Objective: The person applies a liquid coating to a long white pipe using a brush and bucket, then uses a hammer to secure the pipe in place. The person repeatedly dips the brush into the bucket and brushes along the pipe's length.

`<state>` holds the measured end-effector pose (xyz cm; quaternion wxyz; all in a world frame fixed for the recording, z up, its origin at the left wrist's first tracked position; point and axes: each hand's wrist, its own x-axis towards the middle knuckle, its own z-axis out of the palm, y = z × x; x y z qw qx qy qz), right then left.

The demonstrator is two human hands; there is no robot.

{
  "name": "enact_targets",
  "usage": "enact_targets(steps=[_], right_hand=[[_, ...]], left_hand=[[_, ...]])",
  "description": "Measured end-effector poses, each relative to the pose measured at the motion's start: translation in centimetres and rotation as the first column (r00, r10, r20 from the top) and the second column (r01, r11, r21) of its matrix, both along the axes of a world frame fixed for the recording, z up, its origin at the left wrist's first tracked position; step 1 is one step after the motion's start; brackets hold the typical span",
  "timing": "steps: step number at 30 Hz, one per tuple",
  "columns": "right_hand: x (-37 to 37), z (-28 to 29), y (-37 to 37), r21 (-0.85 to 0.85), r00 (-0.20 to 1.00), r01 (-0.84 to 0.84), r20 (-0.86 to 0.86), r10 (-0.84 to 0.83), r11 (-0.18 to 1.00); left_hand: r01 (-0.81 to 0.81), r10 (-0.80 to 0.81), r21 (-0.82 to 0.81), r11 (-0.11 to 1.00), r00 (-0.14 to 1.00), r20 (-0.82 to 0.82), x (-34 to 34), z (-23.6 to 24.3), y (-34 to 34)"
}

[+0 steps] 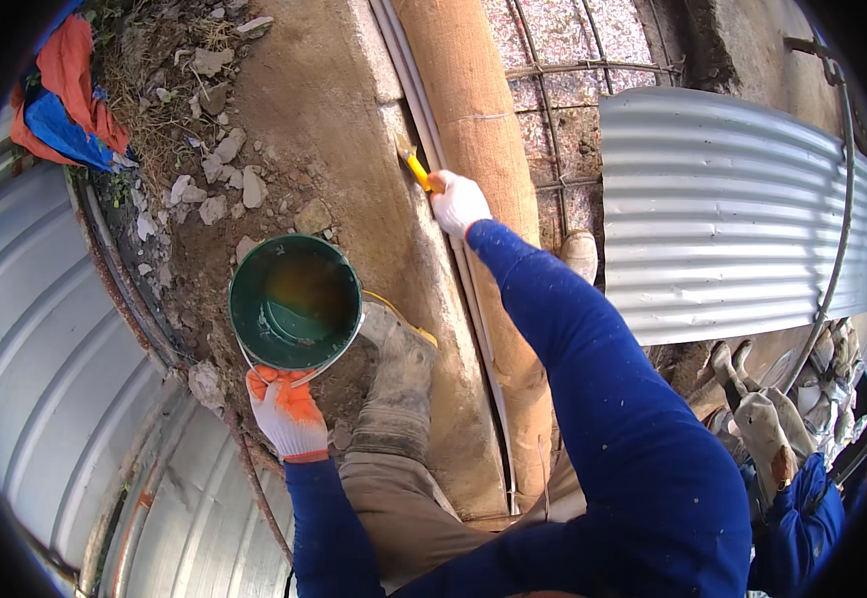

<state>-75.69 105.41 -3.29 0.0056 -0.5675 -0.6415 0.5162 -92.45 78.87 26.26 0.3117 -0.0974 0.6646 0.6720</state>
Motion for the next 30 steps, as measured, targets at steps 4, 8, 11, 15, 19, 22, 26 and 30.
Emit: enact_targets(steps=[4,8,11,15,19,22,26,30], right_hand=[[8.4,2.8,-14.6,-0.185,0.994,0.006,0.106,0.014,0.983],[14.1,1.5,-15.8,-0.416,0.974,-0.032,0.192,0.122,0.909],[10.8,-0.7,-8.0,-0.383,0.678,-0.634,0.140,0.721,0.671],[1.7,-6.4,2.4,0.051,0.336,-0.936,0.419,0.844,0.348],[-4.6,-5.1,9.7,0.250,0.715,-0.696,0.327,0.618,0.673],[-6.6,-0.8,9.8,0.030,0.996,-0.077,0.045,0.076,0.997],[-5.3,-3.3,5.7,0.208,0.991,0.130,-0.063,-0.120,0.969],[-1.1,-5.7,-0.3,-0.014,0.981,-0.071,0.179,0.072,0.997]], left_hand=[[-0.010,0.010,0.018,1.000,1.000,0.006,-1.0,1.2,0.6],[0.020,-0.020,0.044,0.999,1.000,0.012,-1.8,1.6,0.7],[0.044,-0.045,0.065,0.997,0.999,0.012,-2.1,1.7,0.7],[0.012,-0.012,0.025,1.000,1.000,-0.011,-2.4,1.9,1.5],[0.020,-0.020,0.030,0.999,1.000,-0.002,-2.7,1.8,0.2],[-0.028,0.029,0.010,1.000,1.000,-0.007,-2.5,2.4,0.5],[-0.054,0.054,0.025,0.998,0.998,0.022,-2.7,2.3,1.4],[-0.034,0.034,-0.008,0.999,0.999,0.019,-2.9,2.1,2.0]])
